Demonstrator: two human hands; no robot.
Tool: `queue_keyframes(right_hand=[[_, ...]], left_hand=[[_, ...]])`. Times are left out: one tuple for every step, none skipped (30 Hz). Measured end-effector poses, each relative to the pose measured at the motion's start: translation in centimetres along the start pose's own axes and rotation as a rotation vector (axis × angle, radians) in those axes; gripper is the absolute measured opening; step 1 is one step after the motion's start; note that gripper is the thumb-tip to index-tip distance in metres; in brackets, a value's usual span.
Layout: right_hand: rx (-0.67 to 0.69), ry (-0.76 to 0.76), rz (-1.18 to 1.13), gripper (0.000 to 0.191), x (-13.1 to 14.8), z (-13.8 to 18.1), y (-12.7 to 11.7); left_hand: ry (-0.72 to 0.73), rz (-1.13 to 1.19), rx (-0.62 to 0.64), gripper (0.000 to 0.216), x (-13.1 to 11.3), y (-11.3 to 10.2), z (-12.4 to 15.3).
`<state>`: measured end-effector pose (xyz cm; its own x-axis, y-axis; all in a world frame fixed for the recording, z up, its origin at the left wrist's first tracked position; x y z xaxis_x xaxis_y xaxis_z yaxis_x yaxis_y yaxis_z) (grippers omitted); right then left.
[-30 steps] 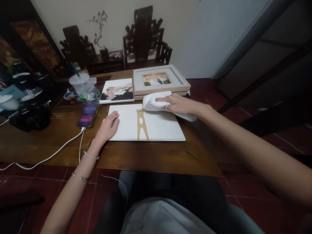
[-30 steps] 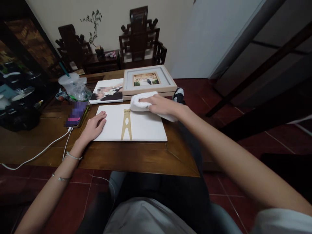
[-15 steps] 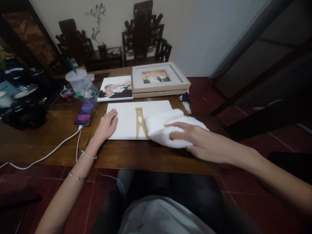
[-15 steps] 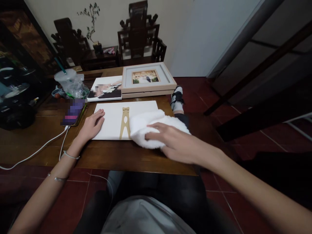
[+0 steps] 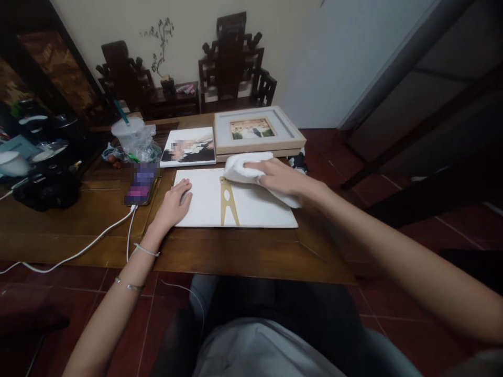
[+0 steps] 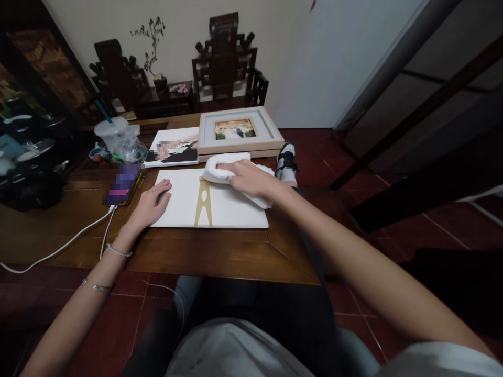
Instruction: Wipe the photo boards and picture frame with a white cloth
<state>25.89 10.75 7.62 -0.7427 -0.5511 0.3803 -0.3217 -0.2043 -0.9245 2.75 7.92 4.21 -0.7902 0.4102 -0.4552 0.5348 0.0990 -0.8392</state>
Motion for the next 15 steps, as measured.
queue_keyframes(right_hand=[[-0.025,-0.005,-0.021,0.053,0.4,-0.7,0.1],[-0.043,-0.005,-0.032,0.053,0.8,-1.1,0.3],[-0.057,-0.001,-0.030,0.054,1.3,-1.1,0.7],[-0.062,-0.001,-0.018,0.055,1.9,-0.8,1.2],[-0.061,-0.010,-0.003,0.055,2.6,-0.2,1.8],[-0.052,-0.030,0.010,0.056,3.3,0.7,2.4],[-0.036,-0.061,0.014,0.057,4.2,1.8,3.1],[-0.018,-0.099,0.011,0.058,5.1,3.2,3.6],[0.001,-0.136,-0.003,0.059,5.9,4.7,4.1],[0.010,-0.177,-0.023,0.061,6.8,6.3,4.4],[0.016,-0.218,-0.036,0.062,7.7,7.9,4.5],[0.031,-0.253,-0.036,0.063,8.5,9.3,4.6],[0.043,-0.281,-0.039,0.063,9.1,10.4,4.6],[0.046,-0.298,-0.043,0.063,9.6,11.3,4.4],[0.044,-0.306,-0.049,0.063,9.8,11.7,4.2]], left_hand=[[-0.001,0.000,0.000,0.035,0.0,0.0,0.0],[-0.002,0.001,-0.001,0.035,0.1,0.0,0.0],[-0.003,0.002,-0.002,0.035,0.1,0.0,0.0],[-0.006,0.004,-0.003,0.035,0.1,0.0,0.0],[-0.008,0.006,-0.003,0.035,0.2,0.0,0.0],[-0.011,0.008,-0.003,0.035,0.2,0.0,0.0],[-0.013,0.011,-0.002,0.035,0.2,0.1,0.0],[-0.015,0.012,0.000,0.036,0.2,0.1,0.0],[-0.016,0.013,0.002,0.036,0.1,0.1,0.0],[-0.016,0.012,0.004,0.036,0.1,0.1,0.0],[-0.015,0.012,0.007,0.036,0.1,0.2,0.0],[-0.015,0.011,0.009,0.036,0.1,0.2,0.0],[-0.014,0.010,0.010,0.036,0.0,0.2,0.0],[-0.013,0.008,0.010,0.037,0.0,0.2,0.0],[-0.012,0.008,0.008,0.036,0.0,0.2,0.1]])
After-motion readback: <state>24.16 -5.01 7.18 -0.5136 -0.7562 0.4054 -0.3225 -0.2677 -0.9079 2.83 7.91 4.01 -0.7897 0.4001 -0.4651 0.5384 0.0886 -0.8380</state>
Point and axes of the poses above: each hand's wrist, its own z-axis away from the middle knuckle, its own y-axis out of the palm, x = y × z, the point moved 9 cm from there along -z, towards the middle knuckle, and after that the axes turned 4 degrees about x, right-handed, at the moved point
